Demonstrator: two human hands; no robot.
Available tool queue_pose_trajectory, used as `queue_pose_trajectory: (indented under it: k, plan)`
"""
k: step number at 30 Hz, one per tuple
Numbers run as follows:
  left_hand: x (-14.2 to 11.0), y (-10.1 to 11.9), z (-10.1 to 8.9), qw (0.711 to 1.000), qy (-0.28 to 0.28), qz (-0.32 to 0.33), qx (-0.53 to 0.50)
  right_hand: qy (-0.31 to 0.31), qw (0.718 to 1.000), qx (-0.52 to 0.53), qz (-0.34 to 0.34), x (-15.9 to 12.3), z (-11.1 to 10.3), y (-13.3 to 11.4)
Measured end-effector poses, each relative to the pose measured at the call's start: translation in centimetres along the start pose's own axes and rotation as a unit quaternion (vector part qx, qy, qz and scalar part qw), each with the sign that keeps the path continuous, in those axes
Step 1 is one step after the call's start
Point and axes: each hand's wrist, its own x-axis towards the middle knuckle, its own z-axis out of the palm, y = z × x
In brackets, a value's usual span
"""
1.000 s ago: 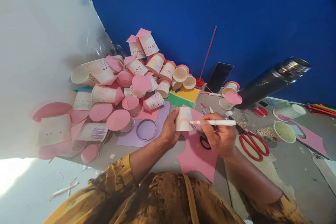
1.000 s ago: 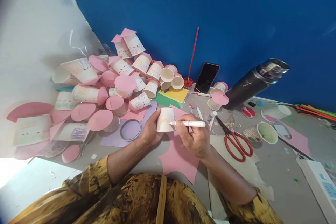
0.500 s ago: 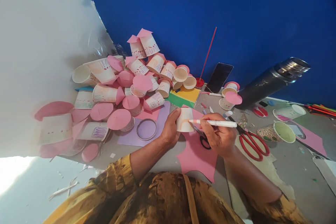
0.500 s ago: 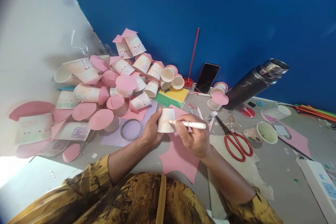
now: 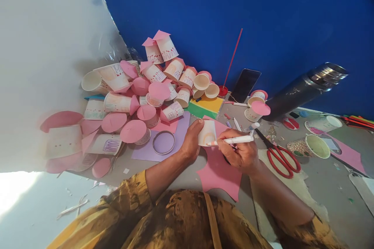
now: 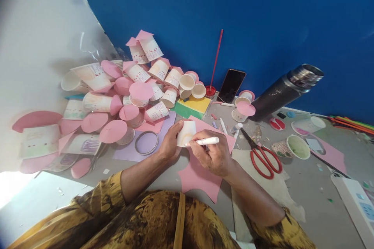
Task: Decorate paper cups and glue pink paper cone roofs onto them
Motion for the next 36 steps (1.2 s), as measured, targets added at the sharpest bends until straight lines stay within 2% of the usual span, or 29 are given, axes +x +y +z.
queue_pose_trajectory:
  k: [2, 7, 10, 13, 17, 21, 36]
  plan:
    - [0.0, 0.1, 0.0, 1.0, 0.0, -0.008, -0.007, 0.023, 1.0, -0.007, 0.007, 0.0, 0.0, 0.0]
    - [0.2, -0.1, -0.1, 1.0, 0.003, -0.021, -0.021, -0.018, 1.0, 0.015, 0.003, 0.3, -0.4, 0.1]
    - [0.3, -0.3, -0.2, 0.998, 0.003, -0.049, -0.037, 0.017, 1.0, -0.013, 0.017, 0.3, -0.9, 0.4]
    - [0.3, -0.4, -0.3, 0.997, 0.002, -0.061, -0.049, -0.012, 1.0, -0.001, 0.022, 0.1, -1.1, 0.6]
    - [0.3, -0.3, -0.3, 0.993, 0.003, -0.098, -0.069, 0.016, 1.0, 0.005, 0.025, 0.0, -1.0, 0.9]
    - [0.4, -0.4, -0.3, 0.99, 0.005, -0.116, -0.075, -0.001, 1.0, 0.009, 0.012, 0.0, -0.9, 0.9]
    - [0.2, -0.6, -0.3, 0.996, -0.013, -0.079, -0.029, -0.019, 1.0, 0.002, -0.012, 0.3, -0.5, 1.0]
